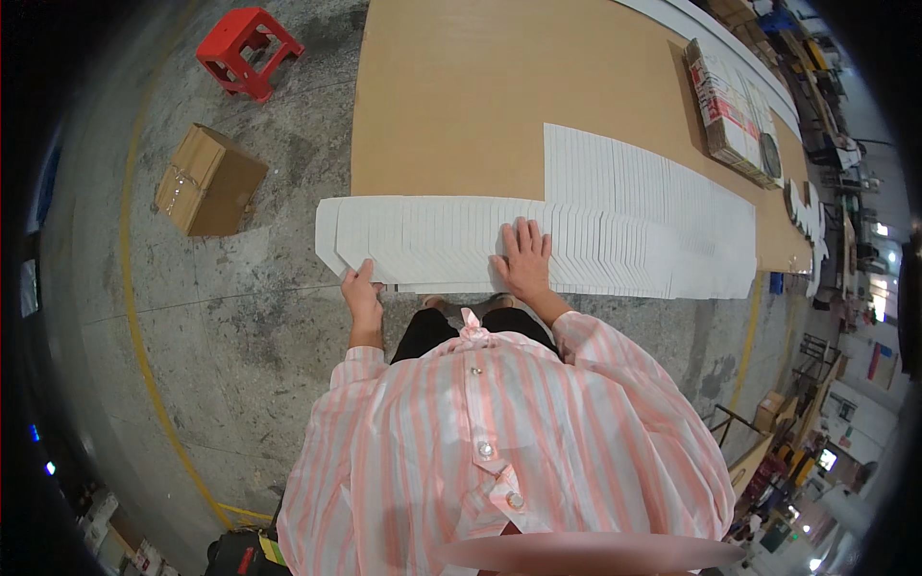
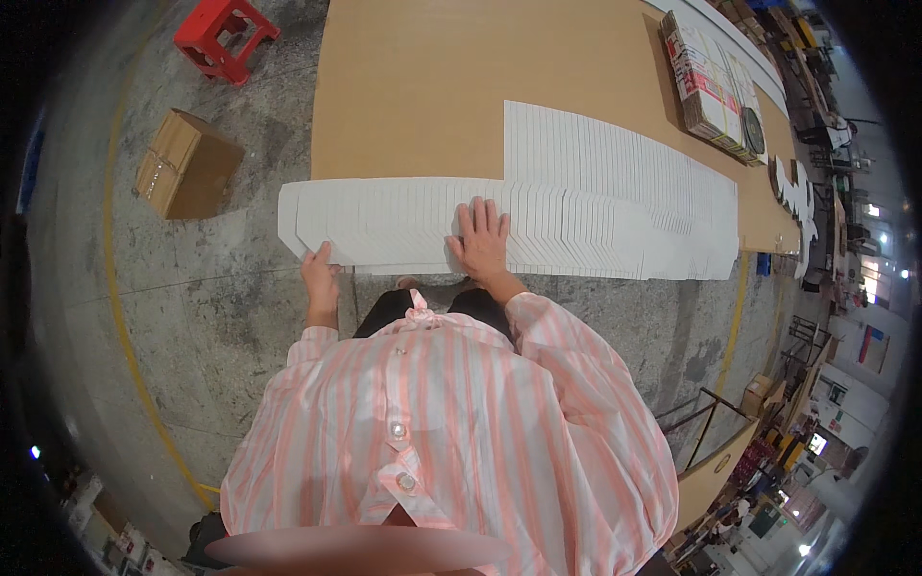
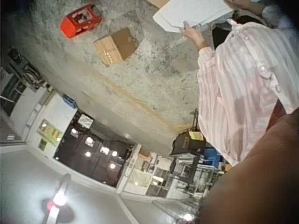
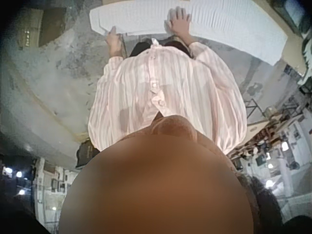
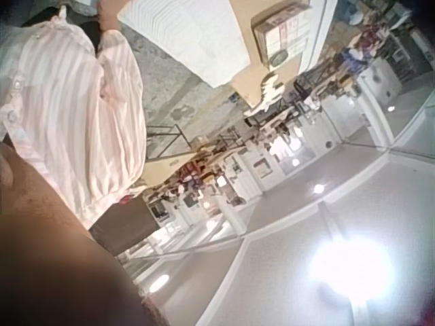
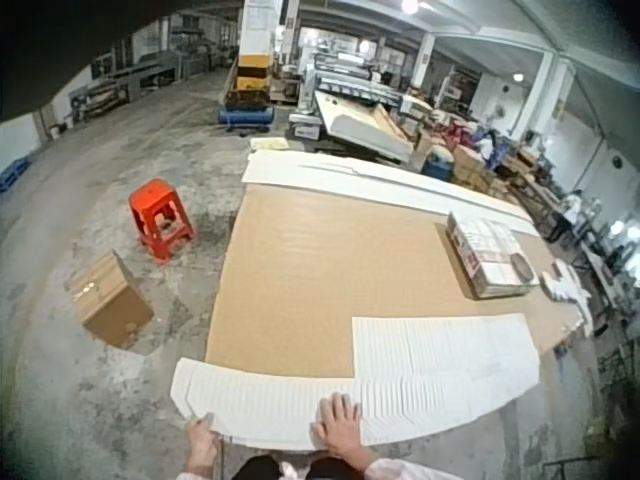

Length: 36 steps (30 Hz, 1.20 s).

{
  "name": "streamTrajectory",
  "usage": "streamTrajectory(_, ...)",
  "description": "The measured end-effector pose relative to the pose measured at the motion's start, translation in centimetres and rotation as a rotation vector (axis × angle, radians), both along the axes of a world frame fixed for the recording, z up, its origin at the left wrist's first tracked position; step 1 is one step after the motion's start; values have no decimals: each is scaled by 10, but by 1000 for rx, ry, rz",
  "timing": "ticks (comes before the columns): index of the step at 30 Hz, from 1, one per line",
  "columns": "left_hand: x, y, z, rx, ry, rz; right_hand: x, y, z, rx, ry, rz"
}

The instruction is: Manually organizing, counting, and stacking white paperboard sheets on a large work table.

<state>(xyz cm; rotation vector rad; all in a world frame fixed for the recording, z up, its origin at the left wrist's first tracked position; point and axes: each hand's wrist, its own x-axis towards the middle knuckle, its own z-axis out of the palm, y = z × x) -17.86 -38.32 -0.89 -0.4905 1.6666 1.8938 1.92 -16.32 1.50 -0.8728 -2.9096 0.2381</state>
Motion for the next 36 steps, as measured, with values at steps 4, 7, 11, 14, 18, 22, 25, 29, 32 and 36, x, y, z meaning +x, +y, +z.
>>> streamTrajectory(4,0,-3,0,-5,-22,11,1,-1,0,6,5,6)
streamTrajectory(7,1,2,5,-4,-32,32,2,-1,-1,5,-2,6)
streamTrajectory(11,0,0,0,5,-85,114,0,-1,-1,1,4,14)
streamTrajectory(14,-5,-10,-9,37,-127,75,-2,-3,2,-1,13,19)
streamTrajectory(18,-3,-4,-5,37,-137,111,-1,-2,0,-9,-16,15)
streamTrajectory(22,-4,-2,-2,54,-136,108,-1,-1,-1,-2,-14,4)
streamTrajectory(25,-3,1,3,61,-135,100,-1,-1,-2,15,6,-20)
streamTrajectory(29,-10,-14,-1,-15,-113,50,-5,-5,-1,-10,-10,-8)
streamTrajectory(32,-16,-25,2,-130,-20,-109,-1,-5,-1,-24,-15,-16)
streamTrajectory(36,-37,-53,3,-393,169,-168,2,-4,-1,-44,-6,-26)
